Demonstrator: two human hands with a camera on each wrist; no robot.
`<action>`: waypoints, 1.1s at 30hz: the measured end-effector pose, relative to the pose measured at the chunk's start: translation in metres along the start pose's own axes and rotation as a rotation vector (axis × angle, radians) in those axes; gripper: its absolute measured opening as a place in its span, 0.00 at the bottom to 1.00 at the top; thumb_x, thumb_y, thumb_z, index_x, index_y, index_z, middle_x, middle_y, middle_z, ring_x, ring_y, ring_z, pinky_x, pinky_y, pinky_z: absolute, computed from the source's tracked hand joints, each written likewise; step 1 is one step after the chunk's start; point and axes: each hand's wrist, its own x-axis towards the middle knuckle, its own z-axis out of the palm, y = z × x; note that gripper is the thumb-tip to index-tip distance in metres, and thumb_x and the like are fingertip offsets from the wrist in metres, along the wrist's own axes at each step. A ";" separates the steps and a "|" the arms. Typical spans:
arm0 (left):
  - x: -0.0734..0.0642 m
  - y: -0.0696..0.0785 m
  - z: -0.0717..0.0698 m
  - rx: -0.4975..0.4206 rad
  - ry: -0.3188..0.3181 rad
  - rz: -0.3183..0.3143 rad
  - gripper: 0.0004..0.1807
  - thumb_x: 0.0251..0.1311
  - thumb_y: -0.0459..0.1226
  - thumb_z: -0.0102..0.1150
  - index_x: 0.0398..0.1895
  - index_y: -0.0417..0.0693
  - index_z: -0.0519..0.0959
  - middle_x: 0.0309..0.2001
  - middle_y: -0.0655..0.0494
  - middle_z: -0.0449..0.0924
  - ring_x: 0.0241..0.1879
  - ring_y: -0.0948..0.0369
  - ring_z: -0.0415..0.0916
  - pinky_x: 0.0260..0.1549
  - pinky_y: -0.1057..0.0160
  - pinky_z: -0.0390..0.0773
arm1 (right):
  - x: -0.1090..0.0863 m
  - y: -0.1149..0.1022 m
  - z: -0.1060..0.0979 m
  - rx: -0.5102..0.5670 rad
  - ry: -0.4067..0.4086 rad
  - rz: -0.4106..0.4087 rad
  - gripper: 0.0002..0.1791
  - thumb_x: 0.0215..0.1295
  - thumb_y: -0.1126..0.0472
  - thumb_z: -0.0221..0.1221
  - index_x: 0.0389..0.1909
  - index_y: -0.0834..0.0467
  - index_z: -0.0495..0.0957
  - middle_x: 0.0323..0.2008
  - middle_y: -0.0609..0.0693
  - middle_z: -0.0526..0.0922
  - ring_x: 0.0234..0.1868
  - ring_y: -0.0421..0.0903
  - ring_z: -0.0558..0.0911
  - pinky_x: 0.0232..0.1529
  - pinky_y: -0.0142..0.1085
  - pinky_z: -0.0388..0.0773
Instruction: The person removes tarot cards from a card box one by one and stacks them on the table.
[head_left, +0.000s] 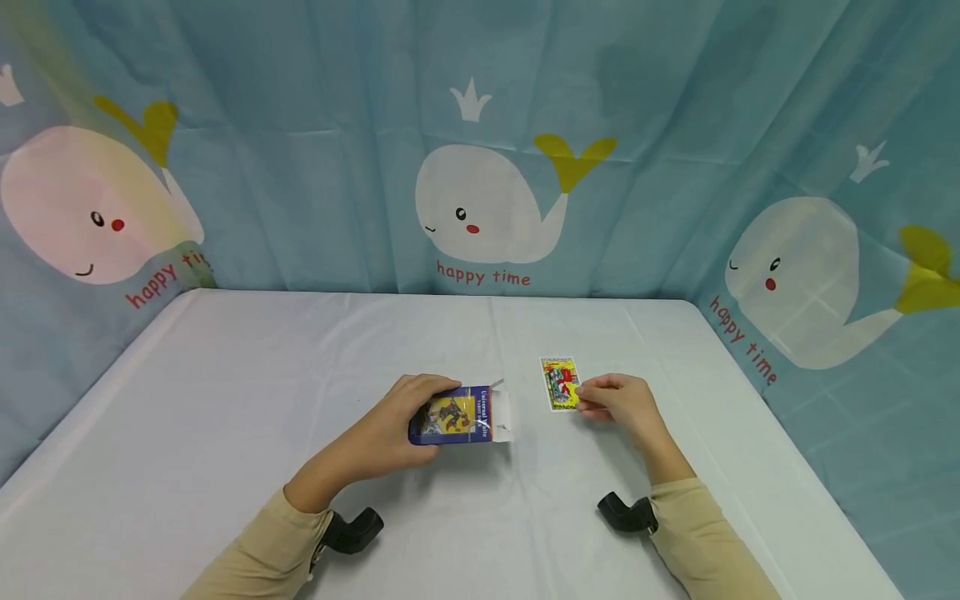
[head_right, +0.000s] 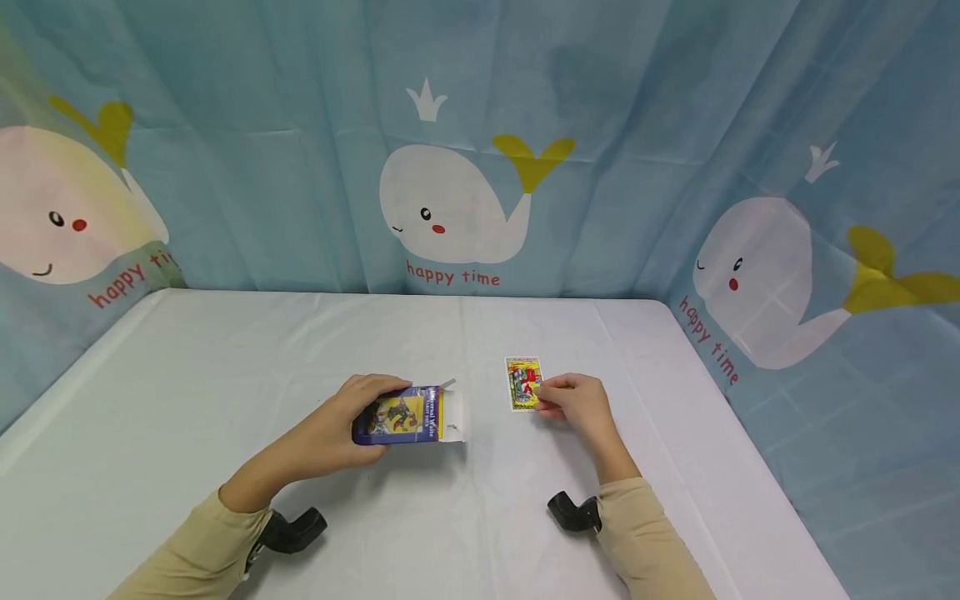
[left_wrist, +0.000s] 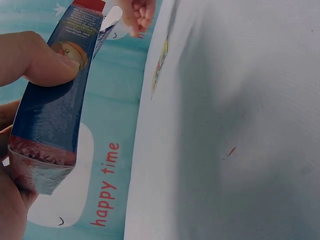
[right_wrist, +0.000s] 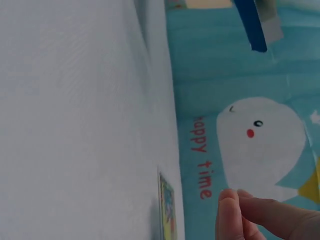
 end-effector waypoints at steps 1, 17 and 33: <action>0.000 0.000 0.000 0.001 -0.001 -0.001 0.41 0.49 0.32 0.69 0.71 0.51 0.67 0.67 0.55 0.70 0.61 0.57 0.64 0.52 0.56 0.73 | -0.003 -0.003 0.002 0.001 -0.001 -0.010 0.18 0.65 0.63 0.64 0.49 0.73 0.77 0.28 0.48 0.86 0.26 0.36 0.85 0.32 0.29 0.83; -0.001 0.000 0.000 -0.008 -0.006 0.006 0.40 0.50 0.32 0.68 0.70 0.51 0.68 0.67 0.56 0.69 0.63 0.56 0.63 0.53 0.55 0.73 | -0.031 -0.025 0.029 0.063 -0.113 -0.132 0.15 0.61 0.64 0.66 0.43 0.72 0.80 0.34 0.55 0.88 0.32 0.42 0.87 0.39 0.35 0.84; -0.001 -0.001 0.002 -0.002 -0.004 0.026 0.41 0.49 0.32 0.69 0.70 0.51 0.68 0.67 0.56 0.70 0.62 0.56 0.64 0.53 0.55 0.73 | -0.046 -0.031 0.041 0.059 -0.139 -0.146 0.14 0.63 0.64 0.64 0.45 0.70 0.81 0.39 0.57 0.88 0.38 0.45 0.88 0.46 0.39 0.84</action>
